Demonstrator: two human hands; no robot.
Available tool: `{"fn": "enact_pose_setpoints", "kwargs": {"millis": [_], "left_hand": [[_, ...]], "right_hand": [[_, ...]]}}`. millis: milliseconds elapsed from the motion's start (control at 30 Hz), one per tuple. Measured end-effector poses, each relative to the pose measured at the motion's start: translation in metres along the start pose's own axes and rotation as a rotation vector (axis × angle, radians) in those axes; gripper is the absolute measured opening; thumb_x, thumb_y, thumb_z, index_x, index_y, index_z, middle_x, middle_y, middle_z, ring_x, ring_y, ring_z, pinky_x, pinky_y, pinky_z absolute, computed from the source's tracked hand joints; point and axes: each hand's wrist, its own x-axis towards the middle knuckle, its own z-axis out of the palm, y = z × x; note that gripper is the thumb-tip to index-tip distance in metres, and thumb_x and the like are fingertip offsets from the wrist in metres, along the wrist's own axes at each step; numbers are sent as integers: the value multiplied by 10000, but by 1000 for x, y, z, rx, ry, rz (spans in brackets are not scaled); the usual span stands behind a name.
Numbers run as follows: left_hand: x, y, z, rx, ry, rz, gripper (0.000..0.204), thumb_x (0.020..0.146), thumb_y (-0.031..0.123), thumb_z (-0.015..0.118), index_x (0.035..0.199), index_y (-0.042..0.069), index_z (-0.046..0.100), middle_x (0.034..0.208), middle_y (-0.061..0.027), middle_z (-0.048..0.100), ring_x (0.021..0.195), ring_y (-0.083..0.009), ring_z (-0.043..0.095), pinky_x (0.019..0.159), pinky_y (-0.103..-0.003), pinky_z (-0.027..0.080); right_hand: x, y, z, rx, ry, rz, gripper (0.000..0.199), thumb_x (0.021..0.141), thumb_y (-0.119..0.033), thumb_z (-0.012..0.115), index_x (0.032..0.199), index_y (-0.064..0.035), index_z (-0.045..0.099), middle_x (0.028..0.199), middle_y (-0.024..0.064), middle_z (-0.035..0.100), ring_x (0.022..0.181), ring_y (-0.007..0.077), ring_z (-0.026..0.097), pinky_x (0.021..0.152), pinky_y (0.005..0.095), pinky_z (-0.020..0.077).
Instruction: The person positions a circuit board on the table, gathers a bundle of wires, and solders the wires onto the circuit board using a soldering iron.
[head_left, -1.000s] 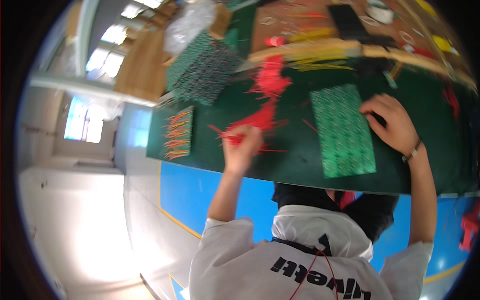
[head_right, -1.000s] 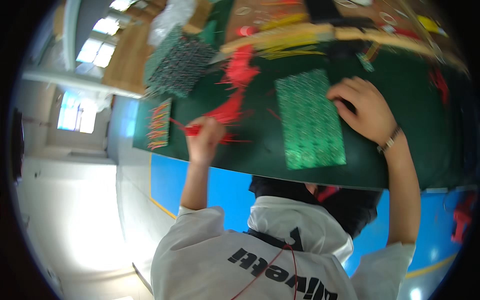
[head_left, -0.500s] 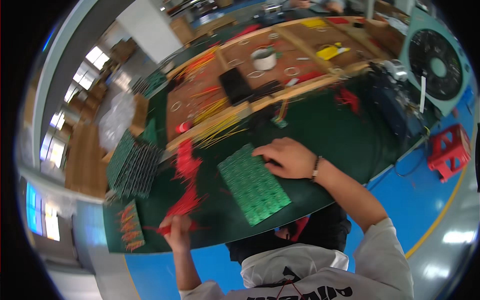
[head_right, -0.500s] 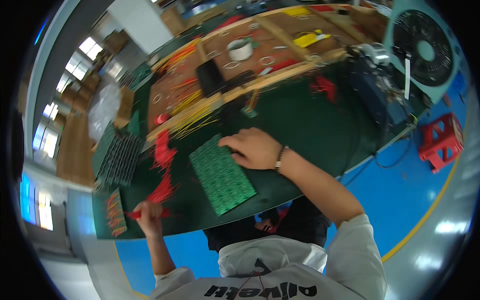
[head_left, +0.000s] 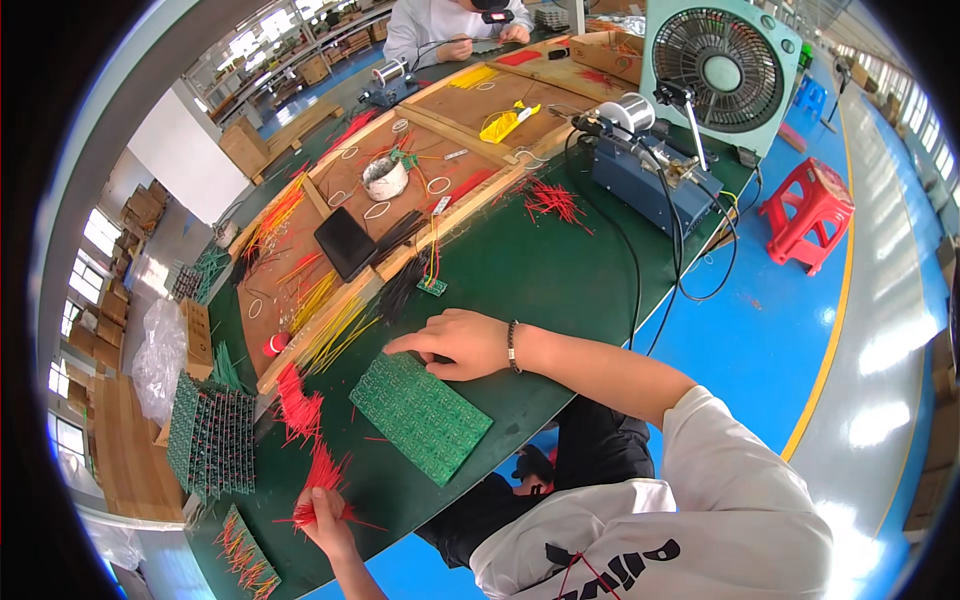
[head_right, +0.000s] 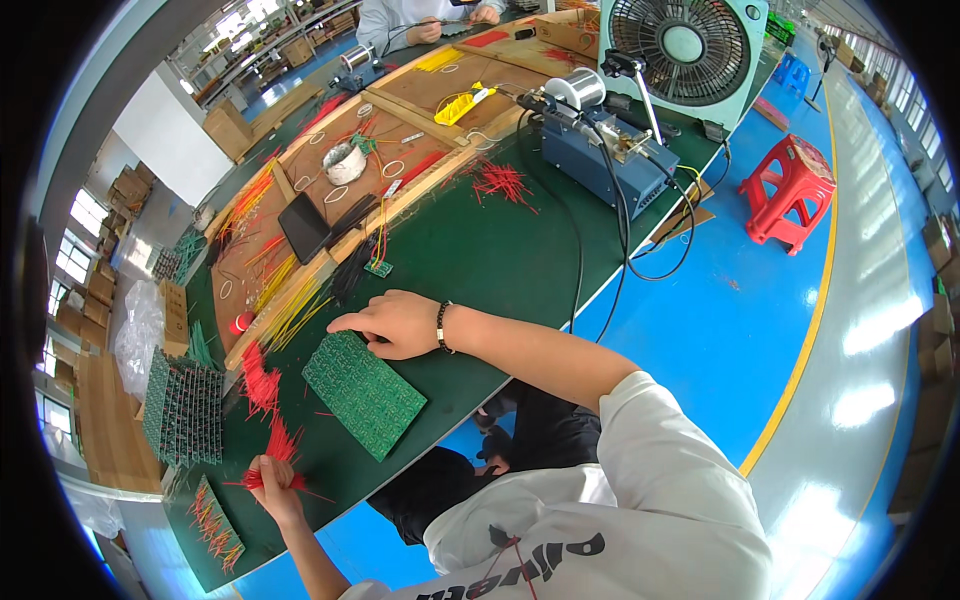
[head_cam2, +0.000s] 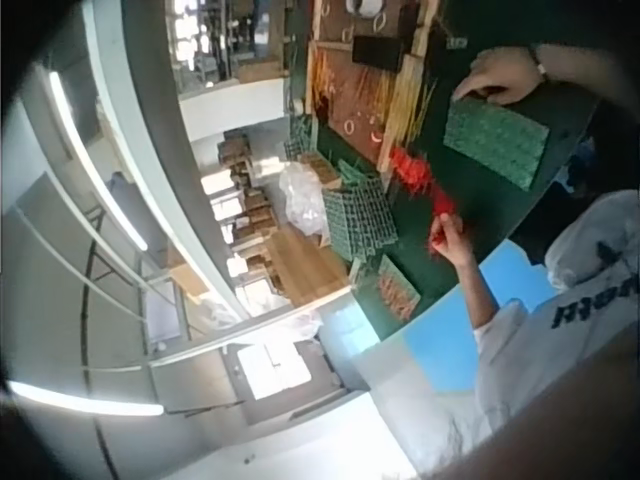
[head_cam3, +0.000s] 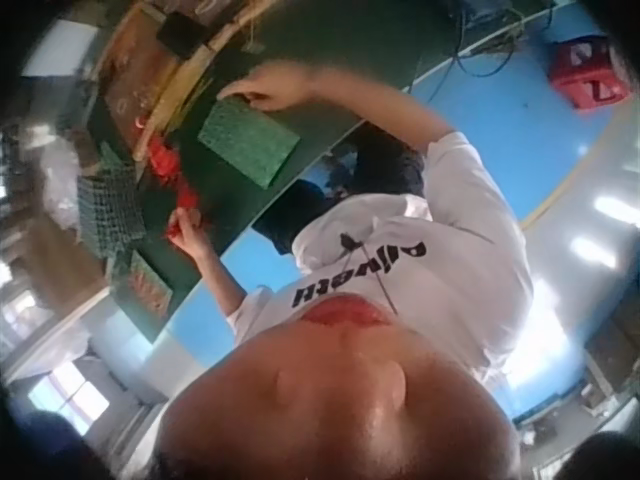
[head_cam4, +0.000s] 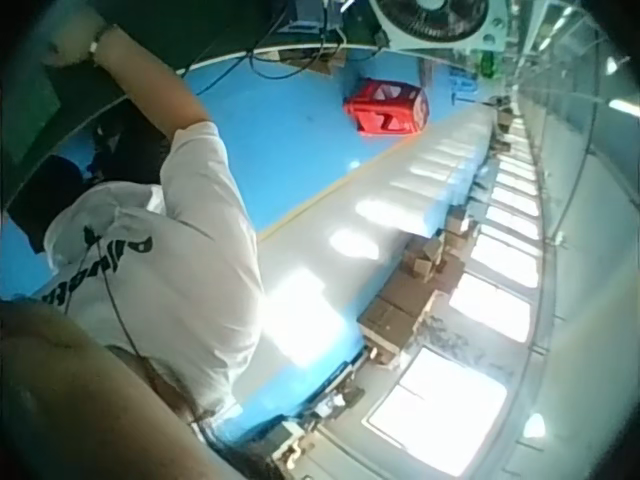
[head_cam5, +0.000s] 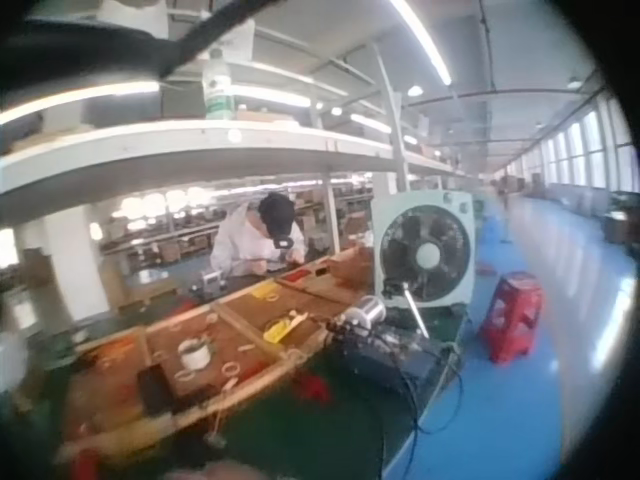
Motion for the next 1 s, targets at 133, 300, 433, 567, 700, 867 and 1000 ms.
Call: {"fn": "enact_pose_setpoints", "kwargs": {"millis": [133,300,433,567,700,867,1000], "left_hand": [[11,16,8,661,-106,289,263,944,134,469,700,83,385,528,38,290,428,-47,211,420,-249,155],[26,33,35,-403,-192,-130,248,893,166,554,690,52,470,590,-6,414,467,-64,331,441,-232,209],[37,34,53,153,-214,130,160,846,103,611,735,36,517,582,9,417,480,-49,341,447,-217,225],[66,40,87,557,-74,251,147,806,46,648,732,27,522,496,59,352,459,-40,315,423,-220,224],[76,40,112,714,-165,628,95,833,47,606,787,21,527,537,35,414,460,-53,346,426,-229,259],[77,49,101,126,-316,19,70,838,43,592,801,26,535,619,30,472,514,-48,417,463,-207,286],[64,37,82,726,-397,375,110,804,91,639,865,36,566,695,-31,542,563,-142,521,495,-255,387]], "right_hand": [[1,1,-2,-9,14,5,531,792,-141,572,1286,-222,397,785,11,596,769,245,584,715,378,440],[1,8,-3,76,29,14,487,800,-134,572,1259,-183,417,752,44,604,718,266,598,632,392,461],[5,2,-6,31,88,12,409,794,-128,577,1185,-152,459,741,45,607,696,251,603,608,384,464],[24,-47,8,508,235,-66,217,828,-240,624,967,-87,557,683,40,603,634,269,612,562,382,468],[28,-104,-4,209,117,19,268,847,-328,607,827,-70,539,694,68,617,604,279,608,507,370,454],[17,-82,-3,312,330,-191,190,874,-242,570,857,-53,556,727,73,613,611,255,602,537,343,470],[-16,-46,-47,804,591,91,131,925,-139,463,990,-41,522,792,73,625,627,151,617,558,265,506]]}}
